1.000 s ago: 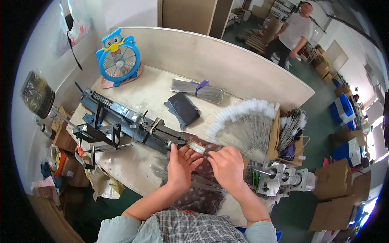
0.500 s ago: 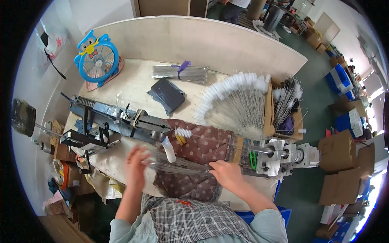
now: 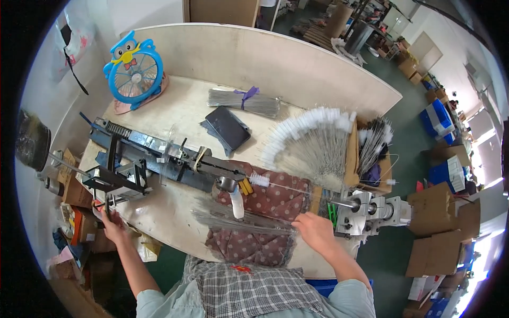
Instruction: Assembling small industrial brushes by inserting bristles into a mechanical holder and securing them.
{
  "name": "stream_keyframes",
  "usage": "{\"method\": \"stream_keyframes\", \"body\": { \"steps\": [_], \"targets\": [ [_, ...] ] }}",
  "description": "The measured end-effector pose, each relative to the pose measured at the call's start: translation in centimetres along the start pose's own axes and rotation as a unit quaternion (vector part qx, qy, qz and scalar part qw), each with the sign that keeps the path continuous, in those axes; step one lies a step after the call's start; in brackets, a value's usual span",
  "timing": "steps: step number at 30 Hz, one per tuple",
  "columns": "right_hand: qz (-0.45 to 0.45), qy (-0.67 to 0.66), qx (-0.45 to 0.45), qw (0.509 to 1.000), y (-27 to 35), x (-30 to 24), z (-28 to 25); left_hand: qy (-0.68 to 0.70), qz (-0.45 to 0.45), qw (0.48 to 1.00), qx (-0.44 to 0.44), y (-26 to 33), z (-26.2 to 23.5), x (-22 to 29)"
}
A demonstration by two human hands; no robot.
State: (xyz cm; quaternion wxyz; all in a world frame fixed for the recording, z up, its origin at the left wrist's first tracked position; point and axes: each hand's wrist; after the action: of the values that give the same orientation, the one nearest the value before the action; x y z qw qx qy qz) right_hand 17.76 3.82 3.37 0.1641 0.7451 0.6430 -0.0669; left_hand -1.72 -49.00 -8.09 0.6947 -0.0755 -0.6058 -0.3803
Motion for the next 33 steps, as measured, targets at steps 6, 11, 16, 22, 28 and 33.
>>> {"method": "stream_keyframes", "body": {
  "steps": [6, 11, 16, 22, 28, 33],
  "targets": [
    [-0.016, 0.004, 0.027, 0.999, 0.1, 0.6, -0.2, 0.135, -0.241, 0.942, -0.189, 10.1, 2.9, -7.3],
    [-0.022, -0.016, 0.075, 0.997, 0.2, 1.7, 0.7, 0.024, -0.31, 0.848, -0.43, 25.6, 11.0, -5.8],
    [-0.046, -0.023, 0.093, 0.994, 1.1, 2.0, 0.6, -0.195, -0.212, 0.844, -0.453, 32.6, 15.1, -6.9],
    [-0.024, 0.053, -0.03, 0.998, 1.7, 1.9, -1.2, 0.143, -0.585, 0.658, -0.453, 32.0, 18.1, 3.6],
    [0.028, 0.116, -0.082, 0.989, 2.3, -0.7, -3.8, -0.07, -0.428, 0.695, -0.573, 29.3, 13.4, 2.0],
    [0.091, 0.19, 0.105, 0.972, 4.1, 0.5, -12.2, -0.176, -0.381, 0.532, -0.736, 31.2, 15.1, 1.4]
  ]
}}
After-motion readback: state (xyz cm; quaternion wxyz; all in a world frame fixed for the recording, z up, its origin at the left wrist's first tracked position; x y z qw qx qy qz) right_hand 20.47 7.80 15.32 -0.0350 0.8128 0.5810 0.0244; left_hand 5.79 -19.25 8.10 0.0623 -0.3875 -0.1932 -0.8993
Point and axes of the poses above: each hand's wrist, its own y-axis away from the middle knuckle, its own z-axis out of the palm, x = y × z, and after that the axes turned 5 degrees about -x, right-handed
